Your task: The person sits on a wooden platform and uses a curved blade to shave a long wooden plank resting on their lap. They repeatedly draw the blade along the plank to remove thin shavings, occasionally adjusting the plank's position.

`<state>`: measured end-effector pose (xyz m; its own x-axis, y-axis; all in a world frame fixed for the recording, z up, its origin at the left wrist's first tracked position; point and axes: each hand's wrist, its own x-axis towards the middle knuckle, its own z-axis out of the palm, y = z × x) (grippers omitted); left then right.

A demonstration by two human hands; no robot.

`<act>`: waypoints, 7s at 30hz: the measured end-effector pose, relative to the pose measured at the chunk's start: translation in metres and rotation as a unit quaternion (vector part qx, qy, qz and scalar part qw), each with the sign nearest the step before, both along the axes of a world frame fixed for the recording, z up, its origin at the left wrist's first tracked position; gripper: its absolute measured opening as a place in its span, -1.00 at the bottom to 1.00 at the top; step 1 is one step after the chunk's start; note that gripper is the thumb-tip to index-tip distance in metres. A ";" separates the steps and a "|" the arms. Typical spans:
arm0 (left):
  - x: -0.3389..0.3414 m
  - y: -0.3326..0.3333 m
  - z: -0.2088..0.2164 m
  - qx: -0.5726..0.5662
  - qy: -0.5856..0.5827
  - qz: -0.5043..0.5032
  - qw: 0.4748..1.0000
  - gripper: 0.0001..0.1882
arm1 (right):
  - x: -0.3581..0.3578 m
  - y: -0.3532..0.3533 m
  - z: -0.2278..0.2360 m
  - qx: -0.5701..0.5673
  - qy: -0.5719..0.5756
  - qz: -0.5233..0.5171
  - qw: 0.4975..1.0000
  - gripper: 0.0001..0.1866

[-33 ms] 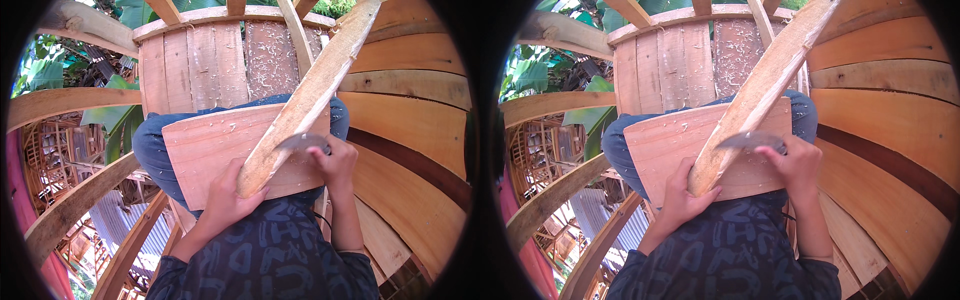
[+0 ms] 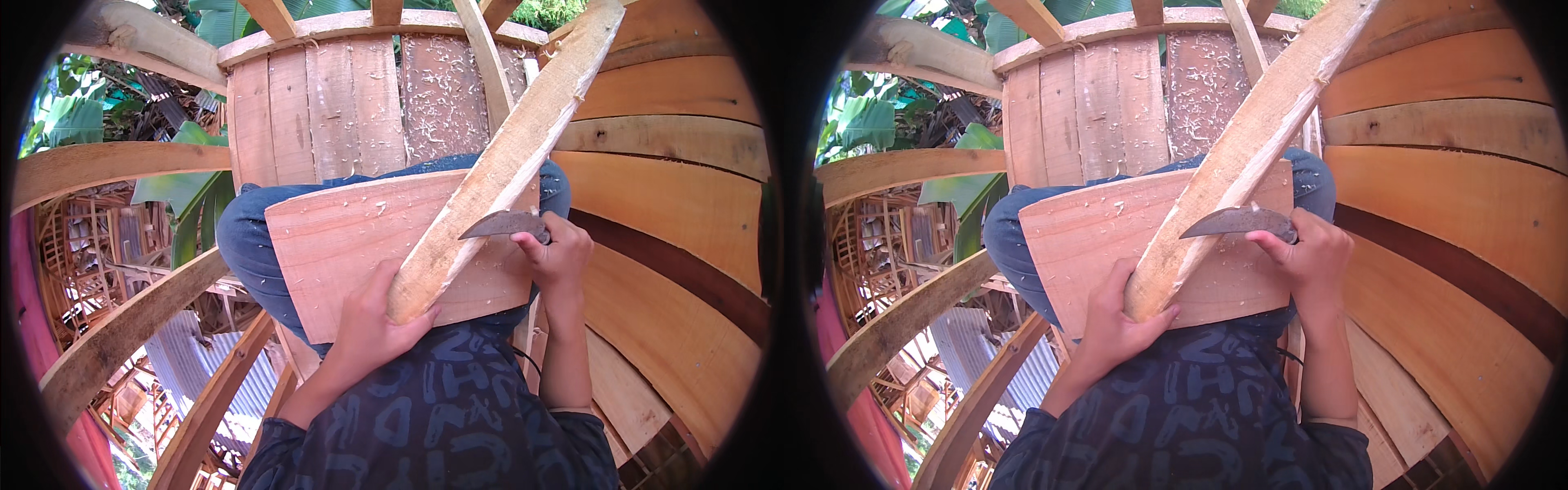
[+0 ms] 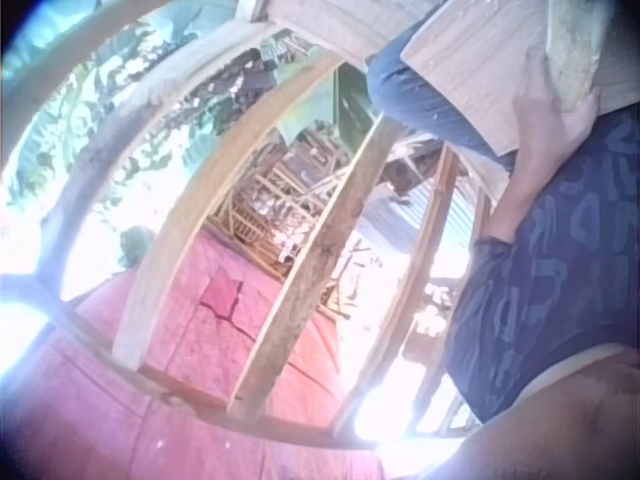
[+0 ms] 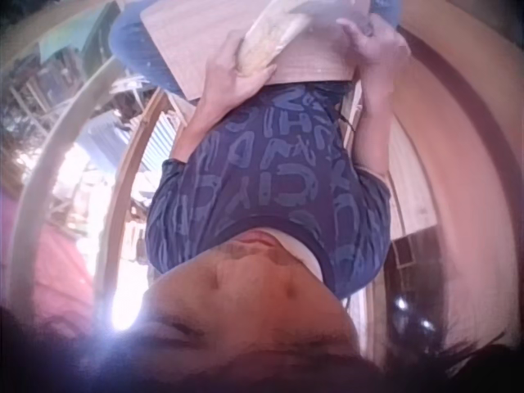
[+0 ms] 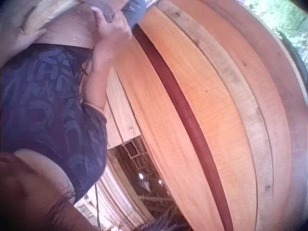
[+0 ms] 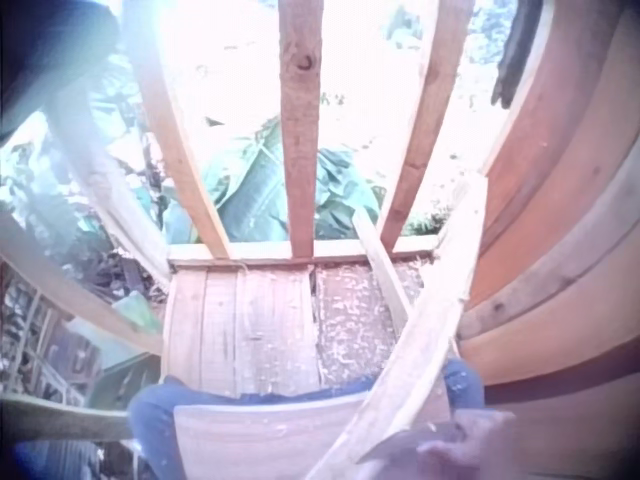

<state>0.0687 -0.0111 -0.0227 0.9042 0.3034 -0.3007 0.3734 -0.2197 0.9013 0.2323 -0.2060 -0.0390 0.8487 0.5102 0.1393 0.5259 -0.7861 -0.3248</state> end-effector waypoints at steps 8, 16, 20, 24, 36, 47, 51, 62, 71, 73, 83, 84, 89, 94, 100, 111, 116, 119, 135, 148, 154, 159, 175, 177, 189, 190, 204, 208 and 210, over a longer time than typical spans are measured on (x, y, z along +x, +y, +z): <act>0.000 -0.002 0.001 -0.002 0.001 0.005 1.000 -0.44 | 0.008 -0.003 0.003 -0.009 -0.037 -0.006 0.999 -0.24; -0.004 0.003 0.000 -0.011 0.000 -0.003 1.000 -0.45 | 0.030 -0.012 -0.005 0.090 0.070 -0.163 0.980 -0.25; -0.013 0.004 0.002 -0.022 0.009 -0.017 1.000 -0.46 | 0.092 -0.090 0.020 0.081 0.027 -0.302 0.950 -0.29; -0.003 0.003 0.001 -0.027 0.034 -0.010 0.999 -0.45 | 0.036 -0.050 0.036 0.135 0.132 -0.163 0.968 -0.31; -0.003 -0.002 -0.002 0.015 0.010 -0.005 1.000 -0.44 | -0.031 0.001 0.006 -0.008 0.051 0.049 0.997 -0.29; -0.011 0.003 -0.002 -0.014 -0.015 -0.004 1.000 -0.47 | 0.055 -0.090 -0.006 0.053 0.092 -0.273 0.956 -0.23; -0.002 0.000 0.000 -0.021 0.018 0.006 1.000 -0.46 | -0.011 -0.037 0.015 0.117 0.159 -0.117 0.973 -0.25; -0.005 0.002 -0.003 -0.023 0.001 0.020 1.000 -0.44 | -0.009 0.006 0.005 -0.042 -0.008 0.047 0.998 -0.21; -0.009 0.003 0.000 -0.021 -0.003 0.020 1.000 -0.44 | 0.036 -0.025 0.001 -0.028 0.011 -0.236 0.971 -0.18; -0.011 0.005 -0.001 -0.022 0.000 0.005 1.000 -0.45 | 0.052 -0.036 0.006 -0.028 0.005 -0.280 0.960 -0.18; -0.008 0.001 -0.004 -0.024 -0.005 0.010 1.000 -0.46 | -0.051 0.010 0.014 -0.004 0.096 0.026 0.995 -0.29; -0.009 0.001 -0.004 -0.009 -0.004 0.007 1.000 -0.45 | -0.045 0.014 0.009 -0.013 0.085 0.026 0.996 -0.29; -0.008 -0.005 -0.003 0.030 0.013 0.015 0.999 -0.39 | -0.015 0.003 0.010 -0.062 0.034 -0.060 0.996 -0.26; -0.008 -0.007 -0.005 0.078 -0.015 0.002 0.997 -0.38 | -0.007 -0.004 0.015 -0.079 0.041 -0.094 0.992 -0.27; -0.010 -0.010 -0.005 0.099 -0.015 -0.005 0.995 -0.37 | -0.039 -0.005 0.035 -0.032 0.092 -0.049 0.994 -0.34; -0.007 -0.012 -0.002 0.089 0.020 0.000 0.996 -0.38 | -0.033 -0.003 0.014 -0.104 0.038 0.009 0.994 -0.31; -0.006 -0.011 0.000 0.057 0.037 0.008 0.998 -0.40 | -0.022 -0.004 0.013 -0.103 0.014 0.021 0.994 -0.29; -0.007 -0.011 -0.002 0.083 0.012 0.009 0.996 -0.40 | -0.018 -0.008 0.003 -0.084 0.003 -0.032 0.996 -0.28; -0.007 -0.008 0.000 0.051 0.034 0.006 0.998 -0.41 | -0.057 -0.004 0.019 -0.053 0.149 0.037 0.987 -0.46; -0.008 -0.009 -0.005 0.064 0.019 -0.004 0.998 -0.41 | 0.023 -0.080 0.034 0.066 0.076 -0.209 0.973 -0.35; -0.007 -0.012 -0.006 0.039 0.017 0.017 0.999 -0.40 | -0.047 -0.001 0.014 0.040 0.171 0.014 0.984 -0.47; -0.003 -0.008 -0.005 0.043 0.026 0.008 0.999 -0.40 | -0.005 -0.010 0.003 0.017 0.115 -0.027 0.993 -0.42; -0.006 0.007 -0.012 -0.064 -0.021 -0.017 0.998 -0.38 | -0.016 -0.008 -0.003 0.097 0.132 0.022 0.986 -0.42; -0.005 0.008 -0.010 -0.065 -0.019 -0.017 0.998 -0.38 | 0.008 0.004 0.005 0.140 0.087 0.000 0.986 -0.43; -0.007 0.005 -0.010 -0.044 -0.021 -0.024 0.999 -0.41 | -0.013 0.002 0.016 0.055 0.082 0.109 0.989 -0.44; -0.007 0.003 -0.009 -0.044 -0.013 -0.017 0.999 -0.41 | -0.004 -0.001 0.012 0.063 0.082 0.079 0.992 -0.44; -0.003 0.003 -0.008 -0.039 -0.015 0.006 0.999 -0.45 | -0.022 0.014 0.006 0.097 0.104 0.077 0.987 -0.45; -0.004 0.003 -0.002 -0.031 0.000 0.004 1.000 -0.44 | -0.011 0.009 0.003 0.078 0.100 0.094 0.987 -0.42; -0.003 0.001 0.000 -0.037 0.016 0.013 0.999 -0.44 | 0.009 0.010 -0.004 0.130 0.125 -0.004 0.984 -0.42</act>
<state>0.0657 -0.0104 -0.0227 0.8858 0.3030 -0.3515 0.4067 -0.1421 0.9024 0.2409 -0.1964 -0.0429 0.8770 0.4779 0.0503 0.3979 -0.6633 -0.6338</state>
